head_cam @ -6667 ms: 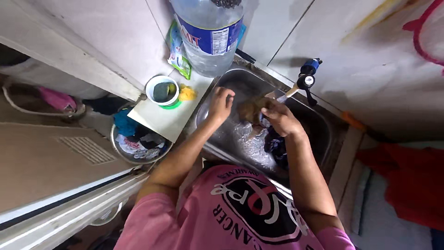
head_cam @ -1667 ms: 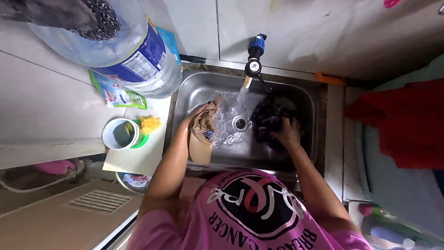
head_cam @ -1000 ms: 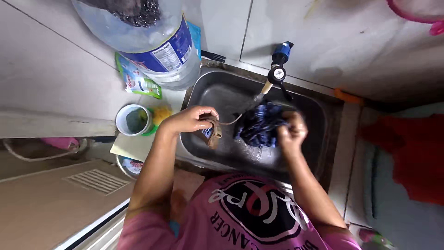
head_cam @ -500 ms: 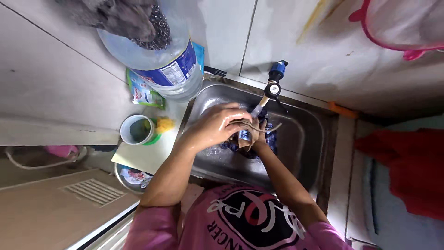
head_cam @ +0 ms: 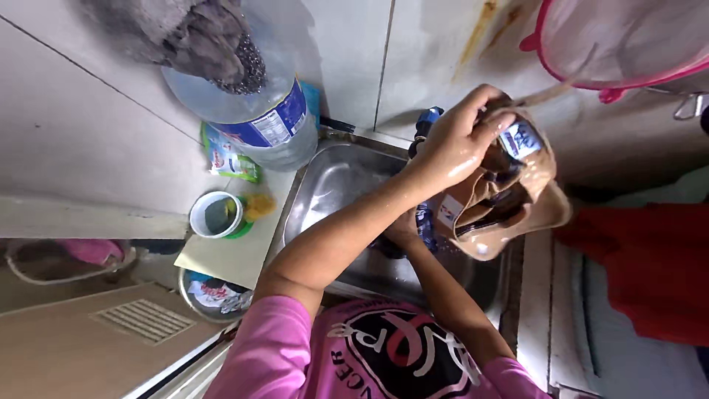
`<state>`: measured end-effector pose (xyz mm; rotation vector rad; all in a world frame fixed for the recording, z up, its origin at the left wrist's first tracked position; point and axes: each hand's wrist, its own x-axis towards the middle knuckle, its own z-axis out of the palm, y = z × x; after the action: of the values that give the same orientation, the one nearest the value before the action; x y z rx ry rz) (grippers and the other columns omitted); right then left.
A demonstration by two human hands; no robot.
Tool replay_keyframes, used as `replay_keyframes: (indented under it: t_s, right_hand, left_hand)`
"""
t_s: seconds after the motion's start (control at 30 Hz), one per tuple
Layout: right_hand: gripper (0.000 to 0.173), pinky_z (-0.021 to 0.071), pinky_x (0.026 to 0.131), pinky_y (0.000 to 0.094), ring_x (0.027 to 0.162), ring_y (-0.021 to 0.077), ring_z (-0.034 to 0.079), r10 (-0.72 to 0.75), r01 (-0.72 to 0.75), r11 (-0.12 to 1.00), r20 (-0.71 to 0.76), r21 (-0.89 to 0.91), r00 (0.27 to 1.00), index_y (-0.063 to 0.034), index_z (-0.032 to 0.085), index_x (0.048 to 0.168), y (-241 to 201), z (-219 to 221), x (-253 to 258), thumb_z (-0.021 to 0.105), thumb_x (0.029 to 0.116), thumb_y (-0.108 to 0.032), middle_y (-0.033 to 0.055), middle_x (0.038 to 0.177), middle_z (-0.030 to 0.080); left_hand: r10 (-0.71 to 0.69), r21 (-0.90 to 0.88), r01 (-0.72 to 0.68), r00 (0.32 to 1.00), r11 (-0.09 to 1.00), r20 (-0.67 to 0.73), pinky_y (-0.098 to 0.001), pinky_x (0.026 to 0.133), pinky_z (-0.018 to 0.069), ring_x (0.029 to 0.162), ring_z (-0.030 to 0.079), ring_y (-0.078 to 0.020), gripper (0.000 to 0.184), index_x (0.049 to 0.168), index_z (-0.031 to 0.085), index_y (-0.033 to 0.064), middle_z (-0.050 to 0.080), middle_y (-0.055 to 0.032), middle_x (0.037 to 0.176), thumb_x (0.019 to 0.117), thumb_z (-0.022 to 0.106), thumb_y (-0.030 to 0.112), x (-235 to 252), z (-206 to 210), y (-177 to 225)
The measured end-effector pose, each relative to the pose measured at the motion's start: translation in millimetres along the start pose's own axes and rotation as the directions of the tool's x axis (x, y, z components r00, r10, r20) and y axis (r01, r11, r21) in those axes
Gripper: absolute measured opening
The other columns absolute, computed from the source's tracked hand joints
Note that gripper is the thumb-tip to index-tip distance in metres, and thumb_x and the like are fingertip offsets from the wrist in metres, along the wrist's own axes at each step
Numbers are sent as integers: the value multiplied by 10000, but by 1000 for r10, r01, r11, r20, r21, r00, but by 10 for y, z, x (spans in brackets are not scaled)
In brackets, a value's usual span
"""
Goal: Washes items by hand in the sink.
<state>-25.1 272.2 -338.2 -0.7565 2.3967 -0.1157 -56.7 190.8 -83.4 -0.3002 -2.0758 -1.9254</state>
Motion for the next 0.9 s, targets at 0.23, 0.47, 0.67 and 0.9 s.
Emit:
replay_keyframes:
  t_s: [0.23,0.47,0.67,0.9]
  right_hand:
    - [924,-3,1184,749,1579,433,56,5,-9,999,-71,-46,997,-75,309,1610,63,128,120,682,902,-537,237,1686,197]
    - [886,-66,1181,745,1579,423,65,1,-5,998,-58,-62,998,-66,344,1590,75,120,110,665,913,-539,221,1675,241]
    - [858,126,1192,718,1537,446,222,23,-23,999,-10,-27,1000,-56,368,1575,53,87,83,689,913,-497,244,1632,323]
    - [590,276,1142,710,1465,448,375,85,-77,992,-80,102,993,-79,551,1461,57,-27,177,728,930,-266,243,1546,459]
  left_hand:
    - [-293,160,314,946,936,-141,-404,922,543,1010,670,-196,279,1260,583,-22,678,-157,1122,1062,550,171,65,-221,-428]
    - [-412,327,486,870,811,-272,-506,841,554,913,686,-302,429,1354,526,33,693,-185,1033,975,673,173,31,-321,-662]
    - [-692,-205,662,701,721,-172,-191,455,323,558,411,-36,474,1372,495,153,591,-54,1015,973,713,288,-114,-505,-880]
    - [-554,-383,507,832,772,-15,-185,530,443,595,511,-38,290,1301,489,111,602,-14,915,1075,525,289,-353,-542,-1104]
